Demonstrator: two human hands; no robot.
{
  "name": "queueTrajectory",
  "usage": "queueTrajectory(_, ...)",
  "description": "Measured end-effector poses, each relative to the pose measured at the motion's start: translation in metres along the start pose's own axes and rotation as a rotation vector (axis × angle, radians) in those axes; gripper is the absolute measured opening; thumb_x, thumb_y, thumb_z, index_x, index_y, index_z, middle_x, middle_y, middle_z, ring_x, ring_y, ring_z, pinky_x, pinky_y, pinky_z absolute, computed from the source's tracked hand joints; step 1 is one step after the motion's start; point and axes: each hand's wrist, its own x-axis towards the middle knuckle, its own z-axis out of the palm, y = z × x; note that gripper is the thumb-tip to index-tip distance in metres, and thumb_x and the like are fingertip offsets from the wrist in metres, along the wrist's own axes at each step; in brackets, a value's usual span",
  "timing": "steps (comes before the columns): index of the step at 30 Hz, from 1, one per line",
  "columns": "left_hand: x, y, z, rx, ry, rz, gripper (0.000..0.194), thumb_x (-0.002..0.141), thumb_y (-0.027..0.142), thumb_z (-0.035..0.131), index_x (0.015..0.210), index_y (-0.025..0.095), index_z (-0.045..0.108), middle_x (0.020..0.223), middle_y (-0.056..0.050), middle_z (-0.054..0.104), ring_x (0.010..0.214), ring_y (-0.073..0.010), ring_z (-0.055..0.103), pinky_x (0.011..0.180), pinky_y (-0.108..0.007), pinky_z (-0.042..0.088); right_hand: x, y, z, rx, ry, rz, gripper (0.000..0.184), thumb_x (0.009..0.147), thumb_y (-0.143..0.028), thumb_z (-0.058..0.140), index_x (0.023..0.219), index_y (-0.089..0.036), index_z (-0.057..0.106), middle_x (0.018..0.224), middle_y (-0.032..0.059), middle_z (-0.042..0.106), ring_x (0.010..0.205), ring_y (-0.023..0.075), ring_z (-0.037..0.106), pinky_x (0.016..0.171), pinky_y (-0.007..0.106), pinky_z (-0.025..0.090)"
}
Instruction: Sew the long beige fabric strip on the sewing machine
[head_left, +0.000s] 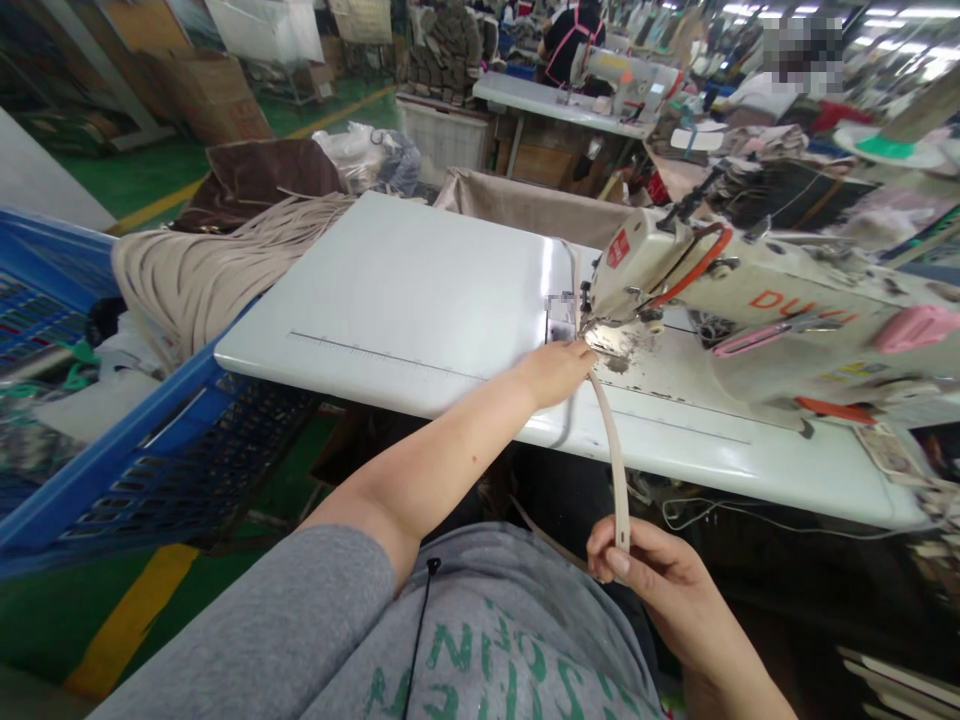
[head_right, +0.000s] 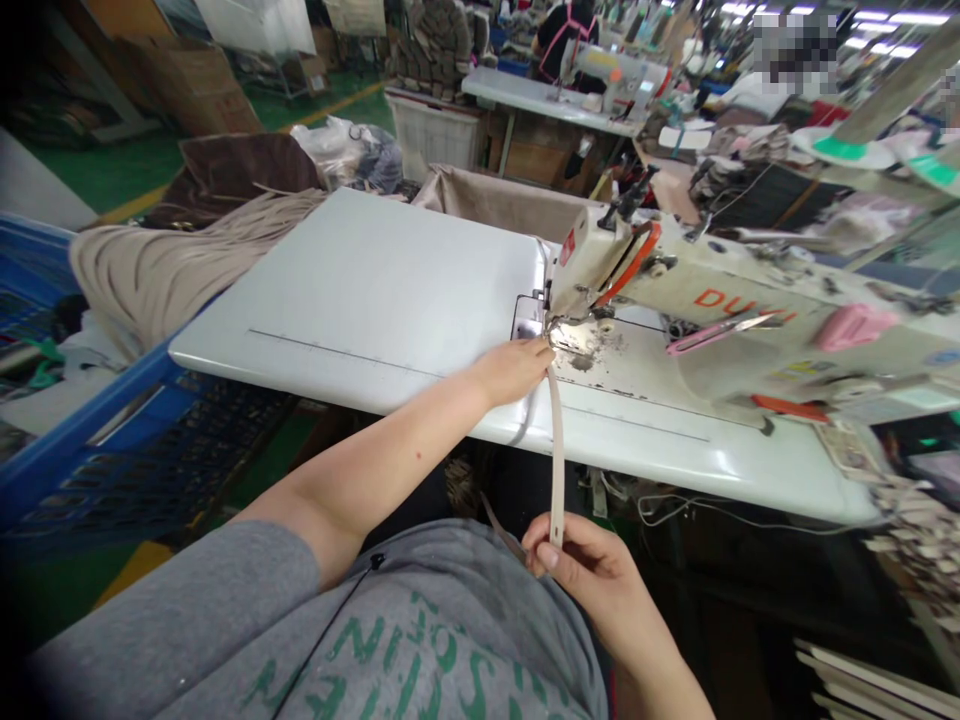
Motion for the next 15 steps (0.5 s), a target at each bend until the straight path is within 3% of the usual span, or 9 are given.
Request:
queueTrajectory(9,-0.001,-0.001,0.003,-0.007,0.013,0.016,0.022,0.100,0.011,0.046,0.117,0.010,0.061,0.124,-0.015,0.064,0.110,-0.0245,0.066,0.099,-0.038,0.053,0.013,0.001,0.003,-0.074,-0.108,-0.037,0.027,0.089,-0.045,0.078,0.086,-0.018,0.078,0.074,0.0026,0.067,0.070,0.0169,0.056,0.067,0.029,0.042)
queueTrajectory(15,-0.004,0.001,0.002,0.000,0.012,0.004,0.019,0.101,0.011,0.049,0.115,0.011,0.061,0.121,-0.014,0.065,0.111,-0.0247,0.066,0.100,-0.039,0.054,0.020,0.009,0.001,0.150,0.056,0.000,0.033,0.089,-0.051,0.076,0.093,-0.019,0.075,0.071,0.0020,0.068,0.075,0.0200,0.062,0.071,0.030,0.043)
